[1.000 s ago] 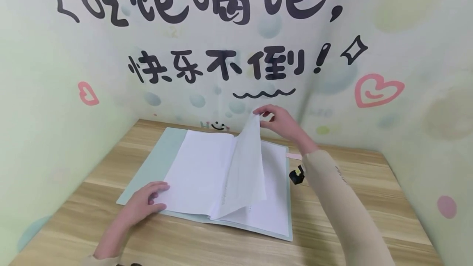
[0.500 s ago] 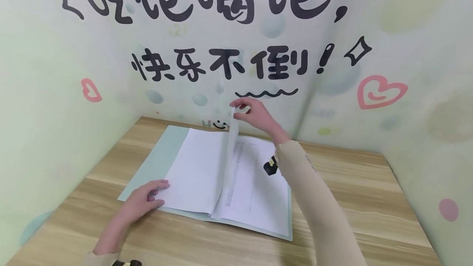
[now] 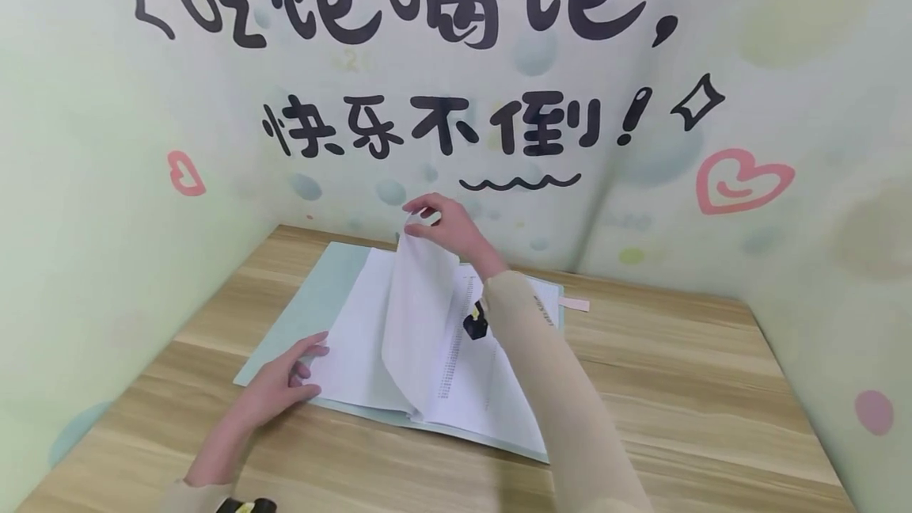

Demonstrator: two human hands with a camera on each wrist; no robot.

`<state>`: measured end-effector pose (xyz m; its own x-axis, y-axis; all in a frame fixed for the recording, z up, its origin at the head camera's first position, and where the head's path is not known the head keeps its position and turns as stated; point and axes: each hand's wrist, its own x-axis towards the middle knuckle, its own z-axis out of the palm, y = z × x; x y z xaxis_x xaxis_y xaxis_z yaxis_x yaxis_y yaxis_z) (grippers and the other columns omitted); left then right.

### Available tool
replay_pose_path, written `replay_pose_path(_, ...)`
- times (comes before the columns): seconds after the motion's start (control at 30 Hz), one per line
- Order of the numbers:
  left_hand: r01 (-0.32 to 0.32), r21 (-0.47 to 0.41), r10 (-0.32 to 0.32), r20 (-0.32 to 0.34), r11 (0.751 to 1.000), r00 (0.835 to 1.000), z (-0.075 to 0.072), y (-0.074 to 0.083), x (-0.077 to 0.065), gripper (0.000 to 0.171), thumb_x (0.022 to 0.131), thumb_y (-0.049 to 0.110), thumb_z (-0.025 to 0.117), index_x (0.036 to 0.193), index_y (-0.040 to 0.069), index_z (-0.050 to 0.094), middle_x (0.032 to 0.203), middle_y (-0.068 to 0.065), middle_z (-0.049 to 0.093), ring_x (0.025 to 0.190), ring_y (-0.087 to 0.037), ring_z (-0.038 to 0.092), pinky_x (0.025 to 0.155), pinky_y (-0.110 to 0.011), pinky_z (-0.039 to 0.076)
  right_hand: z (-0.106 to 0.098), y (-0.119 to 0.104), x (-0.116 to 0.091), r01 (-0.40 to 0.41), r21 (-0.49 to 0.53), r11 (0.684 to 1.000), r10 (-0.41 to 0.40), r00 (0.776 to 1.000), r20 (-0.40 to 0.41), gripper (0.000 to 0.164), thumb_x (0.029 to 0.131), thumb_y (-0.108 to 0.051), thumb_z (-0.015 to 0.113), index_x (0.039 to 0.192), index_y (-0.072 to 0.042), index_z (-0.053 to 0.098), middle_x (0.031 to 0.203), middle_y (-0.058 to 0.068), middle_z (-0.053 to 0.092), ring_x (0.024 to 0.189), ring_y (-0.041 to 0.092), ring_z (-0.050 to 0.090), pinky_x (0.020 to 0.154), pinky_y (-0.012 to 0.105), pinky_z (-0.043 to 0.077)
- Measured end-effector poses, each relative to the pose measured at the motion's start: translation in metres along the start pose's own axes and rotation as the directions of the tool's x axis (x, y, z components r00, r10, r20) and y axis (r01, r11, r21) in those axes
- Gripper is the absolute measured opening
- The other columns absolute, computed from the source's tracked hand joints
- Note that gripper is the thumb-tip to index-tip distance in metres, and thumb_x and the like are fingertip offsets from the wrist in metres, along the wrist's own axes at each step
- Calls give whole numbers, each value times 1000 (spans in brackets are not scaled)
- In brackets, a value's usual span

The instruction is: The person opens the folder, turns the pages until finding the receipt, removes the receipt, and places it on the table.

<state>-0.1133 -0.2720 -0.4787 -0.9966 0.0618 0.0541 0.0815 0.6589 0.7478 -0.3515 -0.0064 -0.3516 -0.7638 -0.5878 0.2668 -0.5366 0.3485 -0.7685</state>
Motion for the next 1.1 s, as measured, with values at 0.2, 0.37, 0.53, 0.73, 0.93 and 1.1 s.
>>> replay_pose_path(0.2, 6, 2, -5, -29, 1000, 1000, -1, -4, 1, 72, 78, -1, 78, 142, 3, 47, 125, -15, 61, 88, -15, 54, 74, -20, 49, 28, 9, 10, 20, 75, 997, -19, 1000, -6, 42, 87, -18, 75, 127, -10, 63, 129, 10, 63, 114, 23, 56, 100, 40, 50)
replay_pose_path(0.37, 26, -7, -27, -28, 1000, 999, -3, -6, 2, 84, 76, 2, 79, 149, 7, 38, 127, -14, 63, 85, -15, 54, 70, -20, 47, 50, 15, 14, -24, 60, 998, 22, 999, 34, 48, 87, -24, 76, 132, -15, 60, 134, 1, 60, 119, 20, 54, 103, 37, 47)
replay_pose_path(0.53, 28, -24, -29, -28, 999, 999, -6, -8, 1, 92, 76, 2, 80, 152, 9, 30, 130, -15, 64, 83, -13, 54, 68, -20, 46, 66, 19, 15, -17, 37, 999, 14, 998, 63, 54, 85, -22, 78, 135, -15, 58, 136, 0, 58, 120, 22, 56, 103, 38, 47)
replay_pose_path(0.73, 65, -48, -65, 9, 997, 998, -9, -8, -1, 92, 78, 2, 78, 154, 11, 27, 138, -21, 57, 87, -14, 57, 72, -21, 48, 84, 26, 14, -28, -18, 999, 30, 996, 88, 59, 86, -20, 77, 140, -16, 53, 141, -1, 53, 125, 20, 54, 108, 38, 43)
replay_pose_path(0.93, 96, -52, -95, 18, 994, 995, -10, -10, -1, 85, 80, 2, 77, 152, 10, 33, 140, -24, 51, 86, -14, 56, 72, -21, 49, 101, 35, 14, -4, -119, 993, 16, 995, 102, 68, 83, -20, 80, 144, -11, 49, 143, 6, 52, 132, 24, 48, 116, 41, 35)
replay_pose_path(1.1, 46, -62, -45, 5, 997, 999, -9, -13, 0, 77, 79, 1, 77, 147, 1, 41, 129, -20, 52, 82, -10, 50, 70, -20, 47, 110, 46, 13, 30, -180, 983, -8, 993, 117, 74, 82, -22, 81, 145, -7, 46, 147, 9, 50, 140, 27, 42, 120, 44, 29)
